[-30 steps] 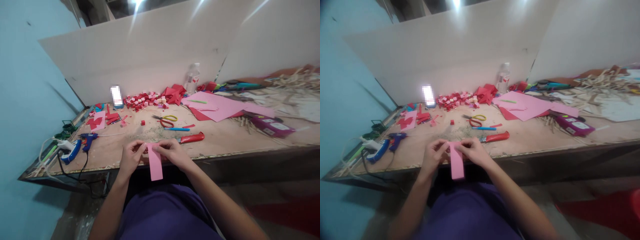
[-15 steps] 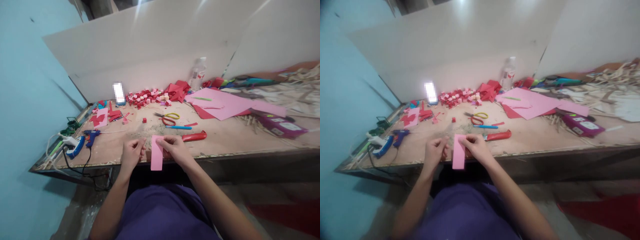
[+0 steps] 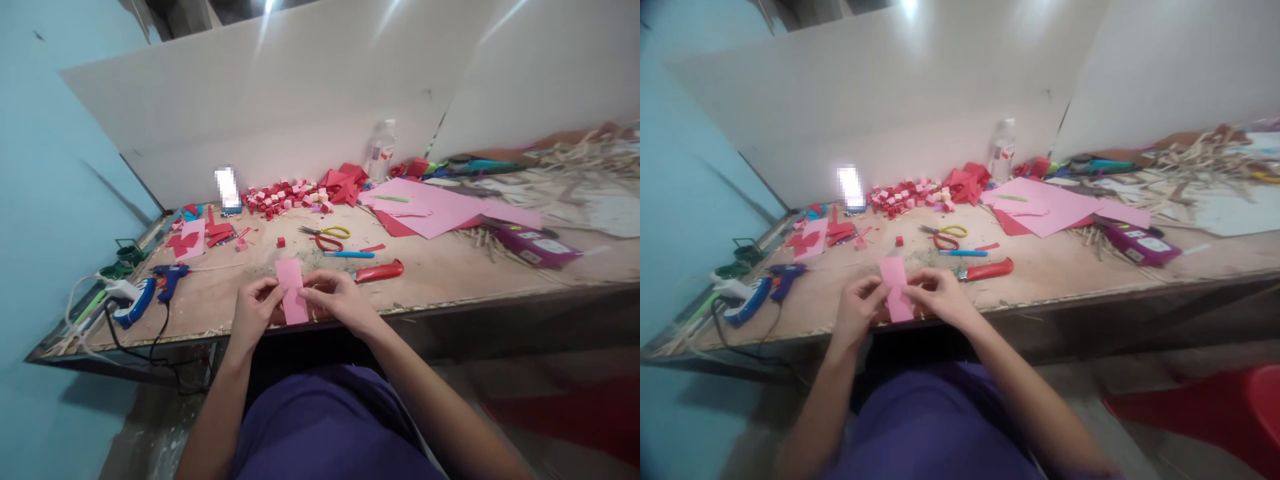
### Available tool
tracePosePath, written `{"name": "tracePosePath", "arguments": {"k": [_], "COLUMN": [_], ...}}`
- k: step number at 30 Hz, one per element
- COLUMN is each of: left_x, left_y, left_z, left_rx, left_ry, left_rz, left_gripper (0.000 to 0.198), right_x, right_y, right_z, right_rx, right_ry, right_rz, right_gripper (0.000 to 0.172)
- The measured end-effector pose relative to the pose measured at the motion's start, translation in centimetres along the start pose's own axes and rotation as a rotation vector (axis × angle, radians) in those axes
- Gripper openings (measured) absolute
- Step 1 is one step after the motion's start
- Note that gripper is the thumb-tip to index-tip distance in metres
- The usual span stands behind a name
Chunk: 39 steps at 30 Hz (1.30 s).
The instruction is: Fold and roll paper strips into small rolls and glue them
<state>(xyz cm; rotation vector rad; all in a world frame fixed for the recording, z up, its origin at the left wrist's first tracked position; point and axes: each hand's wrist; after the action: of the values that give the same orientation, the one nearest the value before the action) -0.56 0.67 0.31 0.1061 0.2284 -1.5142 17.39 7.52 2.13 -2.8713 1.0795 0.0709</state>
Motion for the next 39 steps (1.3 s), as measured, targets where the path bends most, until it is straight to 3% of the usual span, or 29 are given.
{"name": "tracePosePath", "arguments": {"k": [4, 8, 11, 16, 24, 31, 35, 39], "left_x": [-0.1, -0.1, -0.2, -0.4, -0.2, -0.2, -0.3, -0.1], "left_y": [0.1, 0.2, 0.1, 0.2, 0.1, 0.0, 0.0, 0.1], "left_z": [0.2, 0.3, 0.3, 0.2, 0.1, -0.1, -0.2, 0.0], "left_rx": [0.025, 0.048, 0.098, 0.055, 0.044, 0.128, 0.167, 0.187], "left_ry": [0.009, 0.042, 0.035, 0.008, 0.013, 0.09, -0.008, -0.078], "left_rz": [-0.079, -0.15, -0.155, -0.141, -0.122, 0.012, -0.079, -0.15], "left_gripper": [0.027, 0.022, 0.025, 0.027, 0.028, 0.033, 0.038, 0.062], "right_x": [-0.2, 0.0, 0.3, 0.1, 0.2, 0.6, 0.3, -0.2], "right_y": [0.1, 0.1, 0.0, 0.1, -0.2, -0.2, -0.5, -0.8], "right_z": [0.2, -0.2, -0.5, -0.4, -0.7, -0.2, 0.5, 0.7], "right_rx": [0.029, 0.013, 0.054, 0.134, 0.076, -0.071, -0.053, -0.083], "right_ry": [-0.042, -0.056, -0.043, -0.06, -0.044, -0.077, -0.029, -0.062], "right_rz": [0.076, -0.053, -0.167, -0.218, -0.226, 0.005, 0.08, 0.217], "right_gripper": [0.035, 0.037, 0.044, 0.055, 0.048, 0.031, 0.029, 0.034]}}
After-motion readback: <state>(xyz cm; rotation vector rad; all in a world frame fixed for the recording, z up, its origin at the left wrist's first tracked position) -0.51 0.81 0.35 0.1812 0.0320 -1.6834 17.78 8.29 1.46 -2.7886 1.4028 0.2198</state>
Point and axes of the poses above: each hand's wrist, its own x-axis away from the middle knuckle, its own y-axis out of the palm, z = x × y, and after that the axes turned 15 degrees about -z, right-handed
